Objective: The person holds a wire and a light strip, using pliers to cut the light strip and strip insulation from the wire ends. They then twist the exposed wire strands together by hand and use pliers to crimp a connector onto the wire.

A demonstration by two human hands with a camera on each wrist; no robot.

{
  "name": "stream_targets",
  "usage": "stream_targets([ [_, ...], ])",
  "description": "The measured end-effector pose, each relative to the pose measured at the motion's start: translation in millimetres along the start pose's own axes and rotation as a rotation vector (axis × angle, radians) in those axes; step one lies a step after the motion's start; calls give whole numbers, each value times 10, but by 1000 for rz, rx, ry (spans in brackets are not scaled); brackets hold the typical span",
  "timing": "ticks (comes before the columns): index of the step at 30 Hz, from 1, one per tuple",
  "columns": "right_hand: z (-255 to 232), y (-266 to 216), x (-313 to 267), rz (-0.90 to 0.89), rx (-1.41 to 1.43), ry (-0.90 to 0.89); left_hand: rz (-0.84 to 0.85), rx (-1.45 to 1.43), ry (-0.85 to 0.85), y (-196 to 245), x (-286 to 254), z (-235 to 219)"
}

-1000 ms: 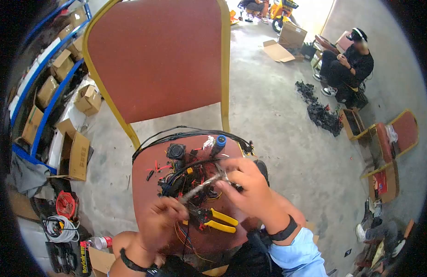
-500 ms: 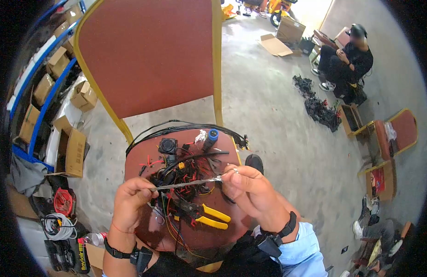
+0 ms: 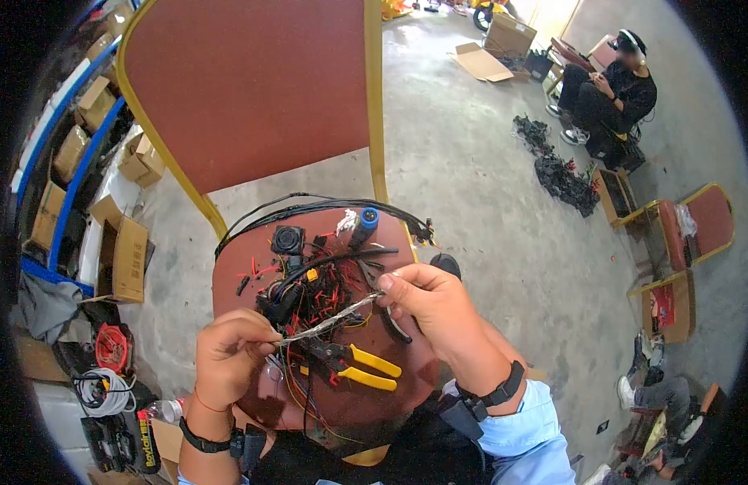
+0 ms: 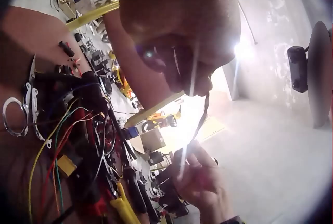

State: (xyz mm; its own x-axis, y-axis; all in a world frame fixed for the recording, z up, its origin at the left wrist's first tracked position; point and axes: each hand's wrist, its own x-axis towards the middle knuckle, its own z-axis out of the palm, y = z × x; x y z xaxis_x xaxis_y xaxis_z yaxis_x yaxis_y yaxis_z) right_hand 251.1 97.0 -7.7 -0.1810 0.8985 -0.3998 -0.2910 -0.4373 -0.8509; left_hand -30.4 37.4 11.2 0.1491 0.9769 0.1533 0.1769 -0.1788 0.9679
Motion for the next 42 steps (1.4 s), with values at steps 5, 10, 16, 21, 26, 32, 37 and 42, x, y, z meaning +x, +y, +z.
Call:
stream_targets([
  [5,-11,3,-22,21,29,-90,-4,54,56,9,7,-40],
  [10,-70,8,-18,71,362,-350,1,34,88,-17,19,-94],
  [16,-191,7,20,-20,9,-240,8,47,121,17,28,-157],
  [21,-94,16,11,-50,-153,-85,54,126,82,27,23,-100],
  [26,-25,6,-8,1,-177,-143,84,181,142,-5,37,-90],
  [32,-23,84,71,17,-454,-248,204,472,146,-21,55,-100],
  [37,-96,238,195,-274,-976,-161,303,646,115,46,67,-63],
  [42,16,128,135,-140,-935,-159,311,619,138,10,58,-88],
])
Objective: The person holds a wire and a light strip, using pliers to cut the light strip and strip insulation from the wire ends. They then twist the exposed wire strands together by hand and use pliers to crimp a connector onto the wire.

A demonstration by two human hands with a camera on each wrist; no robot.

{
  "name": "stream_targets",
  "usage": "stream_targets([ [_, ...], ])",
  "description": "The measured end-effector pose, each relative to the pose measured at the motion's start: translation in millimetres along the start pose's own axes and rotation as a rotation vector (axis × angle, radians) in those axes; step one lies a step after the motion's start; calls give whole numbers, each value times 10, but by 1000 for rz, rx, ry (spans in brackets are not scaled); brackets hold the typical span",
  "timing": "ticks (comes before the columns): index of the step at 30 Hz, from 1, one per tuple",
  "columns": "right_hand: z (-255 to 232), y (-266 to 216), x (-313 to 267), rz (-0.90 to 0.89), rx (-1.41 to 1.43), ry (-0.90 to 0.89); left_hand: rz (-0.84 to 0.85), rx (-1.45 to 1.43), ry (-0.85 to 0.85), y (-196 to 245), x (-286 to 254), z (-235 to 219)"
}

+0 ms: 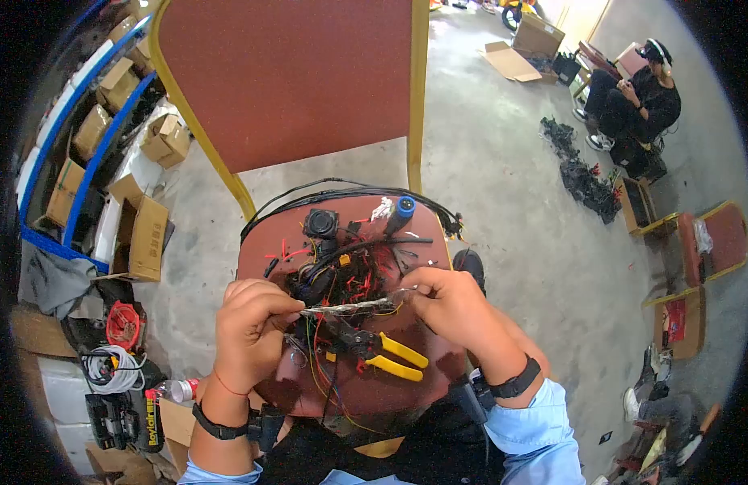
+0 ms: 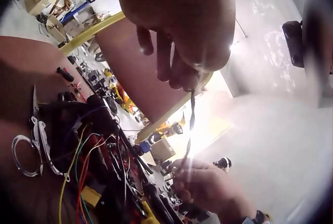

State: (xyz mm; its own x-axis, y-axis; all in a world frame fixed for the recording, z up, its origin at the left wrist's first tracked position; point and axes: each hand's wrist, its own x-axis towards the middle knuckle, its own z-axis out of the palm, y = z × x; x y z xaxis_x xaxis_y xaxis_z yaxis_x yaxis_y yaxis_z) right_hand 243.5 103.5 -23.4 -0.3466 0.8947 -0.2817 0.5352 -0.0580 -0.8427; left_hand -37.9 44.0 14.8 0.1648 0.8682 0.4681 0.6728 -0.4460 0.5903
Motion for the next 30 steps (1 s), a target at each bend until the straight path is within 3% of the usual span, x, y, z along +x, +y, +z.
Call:
stream_targets([
  [1,0,-44,-13,127,132,-52,-6,-7,2,-5,-9,1],
  [4,10,-9,4,115,513,-91,-24,-47,28,4,-17,-9],
  [10,-27,-56,5,239,956,-51,-3,-37,42,-19,-12,-46],
  [19,42,64,30,184,961,-75,38,21,97,-11,1,-53],
  [22,56,-31,3,188,784,-130,22,36,115,-34,-12,-84],
  [25,120,-11,-17,54,425,-137,29,106,105,-32,4,-122],
  [30,198,-2,-62,-151,-96,86,-20,143,96,-28,11,-134],
])
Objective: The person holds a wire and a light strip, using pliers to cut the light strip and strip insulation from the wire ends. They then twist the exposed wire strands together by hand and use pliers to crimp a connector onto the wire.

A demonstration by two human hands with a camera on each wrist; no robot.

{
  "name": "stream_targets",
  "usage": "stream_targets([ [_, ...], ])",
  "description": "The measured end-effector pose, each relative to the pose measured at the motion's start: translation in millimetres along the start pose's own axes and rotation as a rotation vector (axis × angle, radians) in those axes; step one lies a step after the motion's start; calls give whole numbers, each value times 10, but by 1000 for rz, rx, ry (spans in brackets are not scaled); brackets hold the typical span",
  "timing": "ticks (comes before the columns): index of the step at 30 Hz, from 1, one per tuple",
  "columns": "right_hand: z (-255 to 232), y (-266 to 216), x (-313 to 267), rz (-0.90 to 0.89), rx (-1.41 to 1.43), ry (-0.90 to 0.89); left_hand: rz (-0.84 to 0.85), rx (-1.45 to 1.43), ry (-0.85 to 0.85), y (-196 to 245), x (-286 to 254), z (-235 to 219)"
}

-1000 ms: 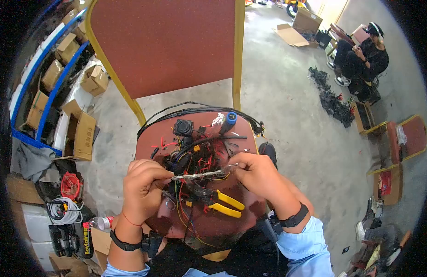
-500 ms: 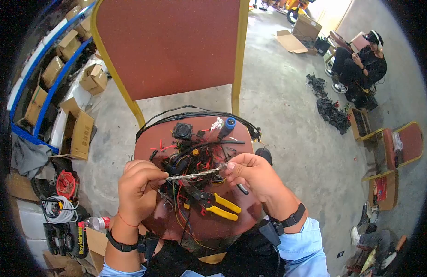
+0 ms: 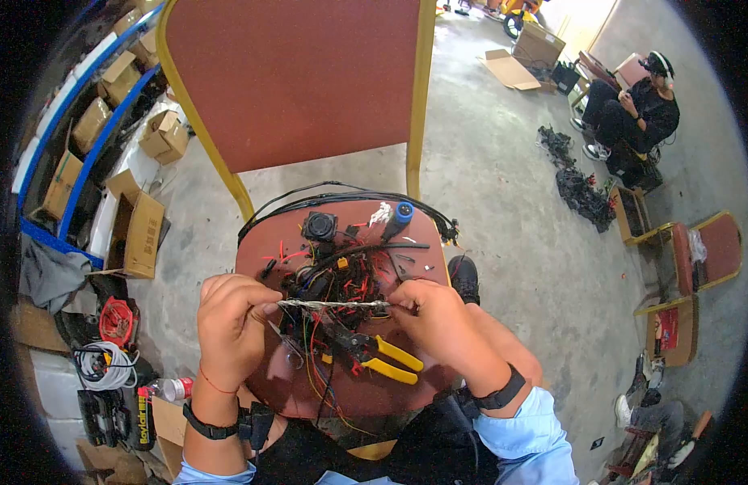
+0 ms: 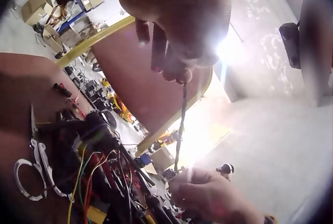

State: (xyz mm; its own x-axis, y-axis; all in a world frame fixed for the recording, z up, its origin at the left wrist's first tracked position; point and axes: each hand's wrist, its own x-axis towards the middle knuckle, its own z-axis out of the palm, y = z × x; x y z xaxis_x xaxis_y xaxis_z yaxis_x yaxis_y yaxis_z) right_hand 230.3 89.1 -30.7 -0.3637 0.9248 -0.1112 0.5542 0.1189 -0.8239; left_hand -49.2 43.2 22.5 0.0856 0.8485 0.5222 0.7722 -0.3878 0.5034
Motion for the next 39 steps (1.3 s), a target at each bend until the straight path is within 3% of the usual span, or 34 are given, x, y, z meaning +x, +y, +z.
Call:
stream_targets([
  [1,-9,-41,-4,-44,-76,38,-13,4,-9,-4,2,-2],
  [4,-27,-66,-18,180,150,-7,-51,0,-12,0,8,-10],
  [10,-65,5,63,375,906,3,-83,-43,-25,-5,-9,1],
  [16,-106,-112,73,421,1220,34,-91,-36,-35,8,-2,-10],
  [19,-113,-120,56,419,1243,13,-79,-56,-6,-7,-10,6],
  [22,-128,-72,45,439,1106,-9,-109,-77,20,-13,-13,0],
  [25,-125,-52,30,295,764,-30,-148,-82,22,-16,-2,-9],
  [28,-70,24,20,140,578,67,-191,-70,-38,-37,13,-41],
  [31,-59,-77,7,-80,38,309,-225,-92,-103,-94,-20,2],
  [34,-51,-59,-2,-268,-173,449,-700,-588,-217,-105,-65,4],
  [39,-172,-101,-55,-733,-538,635,-988,-995,-432,-343,-160,95],
])
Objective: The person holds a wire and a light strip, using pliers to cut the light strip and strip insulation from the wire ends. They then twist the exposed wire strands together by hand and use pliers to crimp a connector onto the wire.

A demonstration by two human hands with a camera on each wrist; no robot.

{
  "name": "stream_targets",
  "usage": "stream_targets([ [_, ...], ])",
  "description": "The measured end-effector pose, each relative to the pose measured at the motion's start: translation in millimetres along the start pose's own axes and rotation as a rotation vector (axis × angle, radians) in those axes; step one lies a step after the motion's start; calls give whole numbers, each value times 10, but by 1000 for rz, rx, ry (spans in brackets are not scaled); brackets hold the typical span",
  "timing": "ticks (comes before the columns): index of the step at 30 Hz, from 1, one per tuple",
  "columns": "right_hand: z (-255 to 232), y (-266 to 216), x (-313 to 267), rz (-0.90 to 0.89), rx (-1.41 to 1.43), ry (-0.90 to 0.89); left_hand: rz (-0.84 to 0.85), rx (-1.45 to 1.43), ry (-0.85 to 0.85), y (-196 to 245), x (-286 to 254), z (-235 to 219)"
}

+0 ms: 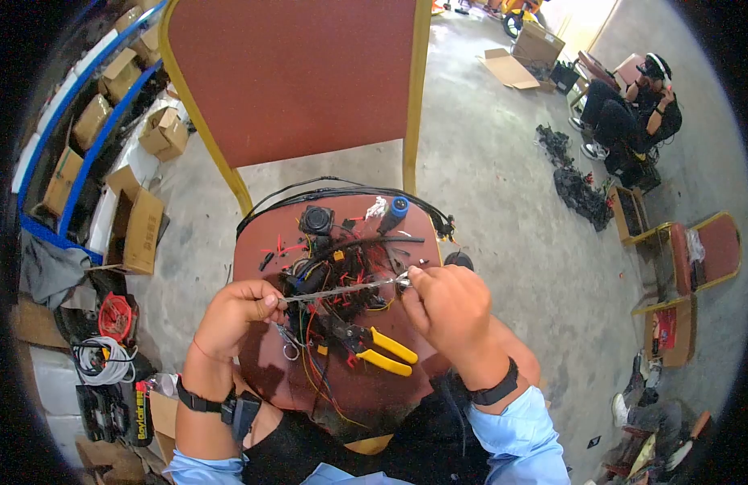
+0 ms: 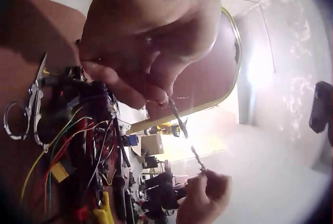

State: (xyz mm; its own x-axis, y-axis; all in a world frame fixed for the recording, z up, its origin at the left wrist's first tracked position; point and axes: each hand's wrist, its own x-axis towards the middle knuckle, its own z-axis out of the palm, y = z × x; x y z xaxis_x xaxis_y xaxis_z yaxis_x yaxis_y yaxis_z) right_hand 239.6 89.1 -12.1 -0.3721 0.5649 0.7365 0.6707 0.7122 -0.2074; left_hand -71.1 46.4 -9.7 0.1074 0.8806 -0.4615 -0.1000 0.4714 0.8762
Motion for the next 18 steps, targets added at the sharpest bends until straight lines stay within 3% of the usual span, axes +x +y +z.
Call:
stream_targets([
  [4,-191,29,49,-274,-71,123,-178,-138,-184,-184,113,-32],
  [7,-249,48,-2,-250,-67,76,-173,-104,-93,-248,150,109],
  [11,-7,113,-286,245,257,44,192,73,77,-157,74,294],
  [14,144,19,-340,754,897,42,444,367,253,-139,33,341],
  [16,96,6,-248,958,1055,-19,624,582,362,-53,-10,383],
  [18,66,25,-174,1116,1200,-58,697,602,372,-21,4,371],
])
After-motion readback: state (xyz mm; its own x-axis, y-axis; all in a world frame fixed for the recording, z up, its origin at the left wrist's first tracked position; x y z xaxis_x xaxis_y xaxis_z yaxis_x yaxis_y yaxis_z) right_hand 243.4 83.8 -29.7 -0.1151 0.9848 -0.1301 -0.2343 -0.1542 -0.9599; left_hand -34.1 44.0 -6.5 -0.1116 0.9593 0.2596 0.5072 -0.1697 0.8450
